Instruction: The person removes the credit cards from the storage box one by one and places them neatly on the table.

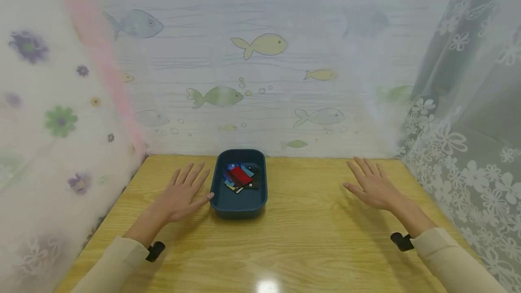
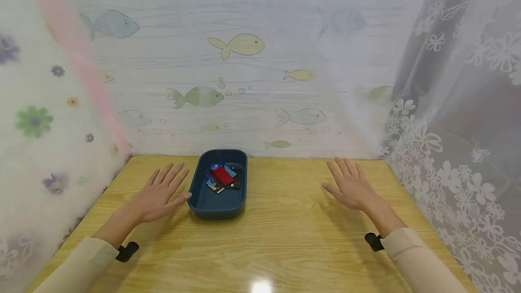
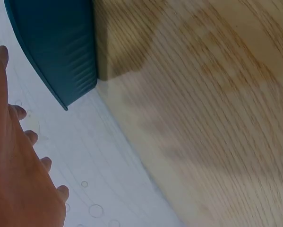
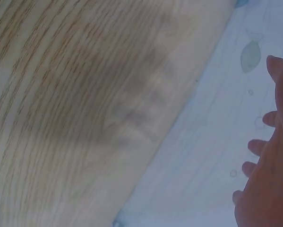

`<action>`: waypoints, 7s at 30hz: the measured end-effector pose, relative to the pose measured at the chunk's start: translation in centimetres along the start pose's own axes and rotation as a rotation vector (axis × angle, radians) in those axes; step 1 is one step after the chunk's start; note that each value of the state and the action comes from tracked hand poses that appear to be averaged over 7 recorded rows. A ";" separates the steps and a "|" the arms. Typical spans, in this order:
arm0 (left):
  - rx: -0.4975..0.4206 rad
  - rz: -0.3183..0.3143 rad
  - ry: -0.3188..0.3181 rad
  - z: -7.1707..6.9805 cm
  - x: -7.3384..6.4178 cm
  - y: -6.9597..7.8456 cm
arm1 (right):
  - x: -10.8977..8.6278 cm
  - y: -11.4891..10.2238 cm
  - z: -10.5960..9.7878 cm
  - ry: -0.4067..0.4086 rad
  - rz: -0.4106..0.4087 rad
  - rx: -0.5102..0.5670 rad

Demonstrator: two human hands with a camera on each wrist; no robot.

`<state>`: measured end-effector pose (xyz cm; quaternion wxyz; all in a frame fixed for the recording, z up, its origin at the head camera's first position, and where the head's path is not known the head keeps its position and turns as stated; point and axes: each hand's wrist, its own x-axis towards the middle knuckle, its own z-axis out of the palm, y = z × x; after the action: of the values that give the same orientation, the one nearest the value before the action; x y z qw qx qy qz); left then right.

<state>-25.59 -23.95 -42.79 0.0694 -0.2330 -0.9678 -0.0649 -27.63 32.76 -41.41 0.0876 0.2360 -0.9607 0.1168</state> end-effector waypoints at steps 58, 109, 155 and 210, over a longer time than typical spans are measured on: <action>-0.179 -0.078 -0.038 1.7 0.2 3.3 | 2.2 -7.0 1.9 -0.035 -0.126 0.020; -0.273 -0.154 -0.136 2.8 1.0 3.9 | 6.7 -15.6 3.8 -0.194 -0.214 0.424; -0.305 -0.148 -0.164 2.6 0.9 4.0 | 13.9 -22.0 8.2 -0.107 -0.123 0.532; -0.304 -0.130 -0.151 2.7 1.3 3.7 | 18.9 -25.5 13.8 -0.018 0.396 0.347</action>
<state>-25.33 -19.71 -44.84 -0.0439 -0.1821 -0.9623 -0.1973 -33.56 -1.06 -45.75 0.0128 0.0558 -0.9545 0.2928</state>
